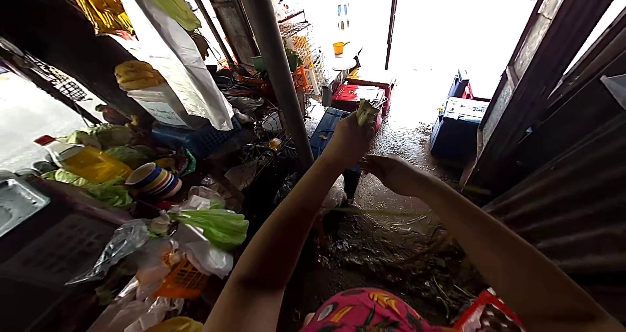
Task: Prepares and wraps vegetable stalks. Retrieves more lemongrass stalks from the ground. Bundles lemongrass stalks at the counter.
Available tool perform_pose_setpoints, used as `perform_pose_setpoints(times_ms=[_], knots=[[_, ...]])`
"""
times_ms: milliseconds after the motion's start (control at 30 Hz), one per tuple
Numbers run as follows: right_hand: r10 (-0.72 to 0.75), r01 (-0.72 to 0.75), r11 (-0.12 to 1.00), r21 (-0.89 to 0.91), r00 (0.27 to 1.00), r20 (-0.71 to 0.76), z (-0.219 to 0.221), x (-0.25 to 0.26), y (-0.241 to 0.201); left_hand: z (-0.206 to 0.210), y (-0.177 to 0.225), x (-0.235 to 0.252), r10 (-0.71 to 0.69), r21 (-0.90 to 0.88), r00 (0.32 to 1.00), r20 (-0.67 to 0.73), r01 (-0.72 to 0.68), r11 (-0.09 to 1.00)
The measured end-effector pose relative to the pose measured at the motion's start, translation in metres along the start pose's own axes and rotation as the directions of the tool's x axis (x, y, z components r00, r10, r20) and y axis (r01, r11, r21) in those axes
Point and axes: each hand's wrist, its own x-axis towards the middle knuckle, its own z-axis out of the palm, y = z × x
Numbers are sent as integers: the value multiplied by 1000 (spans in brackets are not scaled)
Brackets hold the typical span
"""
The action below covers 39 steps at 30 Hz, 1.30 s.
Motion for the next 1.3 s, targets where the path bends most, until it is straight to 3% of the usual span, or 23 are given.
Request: perform_pose_setpoints(times_ms=[100,200,333,433,567,667,733,800,900,933,1033,1200,1233,1300], knots=[[16,-13,1000,-26,995,103,-21,3,-5,-2,-6,0,48,183,991,127,-71,981],[76,-69,995,-76,992,98,-44,2,1,0,-28,-8,19,329,969,247,-103,939],[125,-102,984,-145,980,156,-55,6,8,11,-52,-22,-72,265,866,495,-72,961],[116,-105,991,-84,984,136,-51,13,15,15,-53,-28,-81,225,830,552,-55,973],[34,-35,998,44,999,24,-49,11,7,12,-66,-36,70,-40,872,485,-58,998],[-83,109,984,141,980,-183,-42,5,-5,15,-58,-52,150,-251,942,300,-74,965],[-172,244,955,165,916,-363,-31,3,-14,19,-47,-58,168,-315,973,158,-112,942],[-223,356,922,151,808,-545,-17,7,-18,24,-39,-58,219,-333,975,30,-197,922],[-175,435,878,199,680,-712,-5,14,-25,28,-30,-53,268,-323,963,-32,-263,909],[-144,445,864,235,666,-732,-6,16,-29,29,-27,-51,279,-332,960,-37,-275,902],[-8,406,812,420,726,-687,-11,15,-39,29,-19,-47,225,-337,974,-40,-225,914],[-167,366,778,510,904,-393,-38,15,-21,28,-19,-39,115,-289,993,-24,-117,950],[-176,356,772,527,916,-361,-43,14,-21,28,-17,-37,107,-268,994,-9,-106,958],[-57,314,776,547,899,-434,-41,13,-34,29,-8,-35,71,-222,997,5,-68,973]])
